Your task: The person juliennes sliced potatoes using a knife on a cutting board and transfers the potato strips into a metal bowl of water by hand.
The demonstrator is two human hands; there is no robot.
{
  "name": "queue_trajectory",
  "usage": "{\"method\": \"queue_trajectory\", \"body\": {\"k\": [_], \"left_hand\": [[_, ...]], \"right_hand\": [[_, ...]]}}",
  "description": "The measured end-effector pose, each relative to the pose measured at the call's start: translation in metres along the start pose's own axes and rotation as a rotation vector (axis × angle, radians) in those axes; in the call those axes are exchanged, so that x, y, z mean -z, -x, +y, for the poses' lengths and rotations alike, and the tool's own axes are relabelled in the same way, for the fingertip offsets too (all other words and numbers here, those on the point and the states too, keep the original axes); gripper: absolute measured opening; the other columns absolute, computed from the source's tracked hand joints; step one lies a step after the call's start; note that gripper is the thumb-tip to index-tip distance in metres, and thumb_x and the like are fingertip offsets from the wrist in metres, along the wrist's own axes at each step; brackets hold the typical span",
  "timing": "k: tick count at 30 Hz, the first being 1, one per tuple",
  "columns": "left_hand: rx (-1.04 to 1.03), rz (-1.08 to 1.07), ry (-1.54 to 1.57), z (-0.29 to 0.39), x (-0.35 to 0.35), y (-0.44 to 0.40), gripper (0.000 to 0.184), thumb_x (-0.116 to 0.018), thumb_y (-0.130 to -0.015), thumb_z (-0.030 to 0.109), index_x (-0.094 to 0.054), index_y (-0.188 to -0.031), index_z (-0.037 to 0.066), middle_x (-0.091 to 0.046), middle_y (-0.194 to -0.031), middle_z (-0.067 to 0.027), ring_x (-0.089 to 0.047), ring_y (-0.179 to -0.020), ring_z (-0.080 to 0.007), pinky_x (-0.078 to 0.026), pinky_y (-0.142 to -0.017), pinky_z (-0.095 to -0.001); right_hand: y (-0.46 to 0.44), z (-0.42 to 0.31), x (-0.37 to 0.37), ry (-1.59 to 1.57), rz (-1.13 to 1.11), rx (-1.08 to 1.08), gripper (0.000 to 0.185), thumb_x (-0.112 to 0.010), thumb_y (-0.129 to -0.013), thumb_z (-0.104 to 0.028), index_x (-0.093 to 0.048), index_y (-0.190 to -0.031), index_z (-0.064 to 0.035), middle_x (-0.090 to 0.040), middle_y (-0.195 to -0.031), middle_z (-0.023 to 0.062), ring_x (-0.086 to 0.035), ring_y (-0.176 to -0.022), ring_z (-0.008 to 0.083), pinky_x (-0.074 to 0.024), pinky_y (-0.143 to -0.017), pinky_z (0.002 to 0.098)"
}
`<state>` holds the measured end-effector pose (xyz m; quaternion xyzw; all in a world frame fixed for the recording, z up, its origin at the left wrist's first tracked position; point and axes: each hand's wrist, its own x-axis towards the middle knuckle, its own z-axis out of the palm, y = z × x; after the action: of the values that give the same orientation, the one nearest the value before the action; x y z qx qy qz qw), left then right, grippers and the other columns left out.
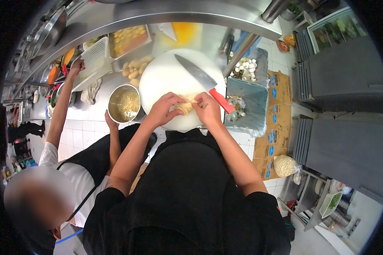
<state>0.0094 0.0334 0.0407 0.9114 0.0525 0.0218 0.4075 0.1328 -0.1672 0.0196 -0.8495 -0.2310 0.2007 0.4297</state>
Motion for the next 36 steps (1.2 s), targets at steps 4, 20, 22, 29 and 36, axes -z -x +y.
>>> {"method": "queue_trajectory", "body": {"k": [4,20,22,29,36], "left_hand": [[-0.008,-0.007,0.03,0.0,0.001,0.0,0.041,-0.09,-0.087,0.023,-0.079,-0.126,0.018,-0.069,-0.116,-0.0073,-0.068,-0.111,-0.0309,-0.056,-0.094,-0.0425],[-0.09,0.045,0.016,-0.007,-0.001,0.003,0.045,-0.09,-0.085,0.025,-0.082,-0.129,0.022,-0.07,-0.116,-0.0058,-0.069,-0.107,-0.0281,-0.057,-0.092,-0.0397],[-0.088,0.046,0.022,-0.007,-0.002,0.005,0.045,-0.09,-0.085,0.024,-0.082,-0.129,0.022,-0.07,-0.116,-0.0058,-0.069,-0.107,-0.0281,-0.057,-0.092,-0.0396],[-0.135,0.085,0.0,-0.009,-0.004,0.01,0.047,-0.091,-0.084,0.018,-0.082,-0.13,0.02,-0.071,-0.116,-0.0084,-0.07,-0.106,-0.0295,-0.057,-0.091,-0.0395],[-0.139,0.132,0.061,-0.009,-0.009,0.015,0.047,-0.091,-0.082,0.015,-0.082,-0.128,0.018,-0.072,-0.12,-0.0082,-0.069,-0.103,-0.028,-0.057,-0.091,-0.0384]], "right_hand": [[0.001,0.004,-0.001,-0.092,0.019,-0.04,0.029,-0.082,-0.09,-0.01,-0.073,-0.118,-0.0049,-0.076,-0.094,0.013,-0.075,-0.08,0.0281,-0.0584,-0.075,0.0406],[0.02,-0.001,0.025,0.037,0.131,0.074,0.03,-0.078,-0.092,-0.006,-0.073,-0.121,-0.005,-0.074,-0.097,0.01,-0.071,-0.074,0.0272,-0.0559,-0.07,0.0417],[0.021,-0.001,0.026,-0.011,0.116,0.066,0.03,-0.078,-0.093,-0.006,-0.073,-0.122,-0.0055,-0.074,-0.096,0.0087,-0.069,-0.069,0.024,-0.0552,-0.068,0.0395],[0.011,-0.001,0.003,-0.218,0.094,0.09,0.034,-0.079,-0.094,-0.003,-0.075,-0.127,-0.0075,-0.073,-0.095,0.0058,-0.063,-0.062,0.0169,-0.0514,-0.062,0.0336],[0.01,0.008,-0.008,-0.166,0.055,0.056,0.037,-0.08,-0.094,-0.001,-0.076,-0.13,-0.0067,-0.071,-0.092,0.0002,-0.054,-0.06,0.0062,-0.0471,-0.059,0.0273]]}}
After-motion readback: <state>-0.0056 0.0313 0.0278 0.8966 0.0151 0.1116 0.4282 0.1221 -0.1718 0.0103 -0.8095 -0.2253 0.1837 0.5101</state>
